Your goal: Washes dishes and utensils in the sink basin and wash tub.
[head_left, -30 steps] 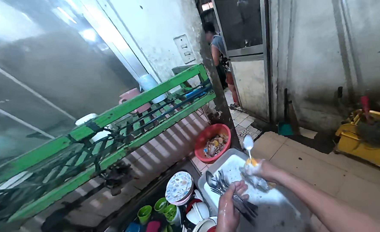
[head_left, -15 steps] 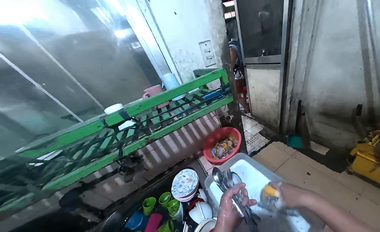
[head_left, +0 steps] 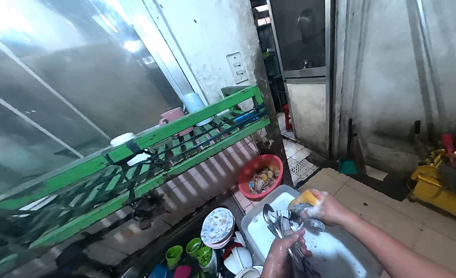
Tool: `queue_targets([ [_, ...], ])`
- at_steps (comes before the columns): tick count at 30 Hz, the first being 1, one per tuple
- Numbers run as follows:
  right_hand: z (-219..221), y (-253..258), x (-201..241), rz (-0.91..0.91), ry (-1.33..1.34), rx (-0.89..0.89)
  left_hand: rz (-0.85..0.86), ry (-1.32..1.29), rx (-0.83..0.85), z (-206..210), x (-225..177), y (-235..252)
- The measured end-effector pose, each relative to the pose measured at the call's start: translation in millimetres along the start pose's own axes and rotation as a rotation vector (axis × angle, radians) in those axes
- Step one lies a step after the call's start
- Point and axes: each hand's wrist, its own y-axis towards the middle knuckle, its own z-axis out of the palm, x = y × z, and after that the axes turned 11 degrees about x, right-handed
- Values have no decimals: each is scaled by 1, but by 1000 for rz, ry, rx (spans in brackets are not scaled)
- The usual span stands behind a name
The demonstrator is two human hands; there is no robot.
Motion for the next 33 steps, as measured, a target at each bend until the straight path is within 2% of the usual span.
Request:
queue_targets([
  [2,8,1,-9,-18,165,-43,27,-41,-56,1,3,2],
  [5,24,0,-27,-43,410,11,36,-35,-167,1,5,5],
  [7,32,0,-36,-62,323,78,8,28,-240,5,4,5],
  [9,34,1,-34,-28,182,71,-32,83,-254,9,5,5],
  [14,32,8,-32,-19,208,-36,-11,-12,-215,12,0,3],
  [19,47,4,-39,-88,43,136,-63,190,-403,10,4,3],
  [21,41,10,-38,-46,-41,60,-83,200,-374,11,4,3],
  [23,29,19,-35,40,-19,-60,-33,113,-339,12,5,5],
  [26,19,20,-29,44,101,-150,10,6,-338,5,6,7],
  [31,25,14,-33,64,347,-169,-3,-47,-314,9,4,4],
  [33,32,11,-37,78,256,-61,26,10,-331,11,5,5],
])
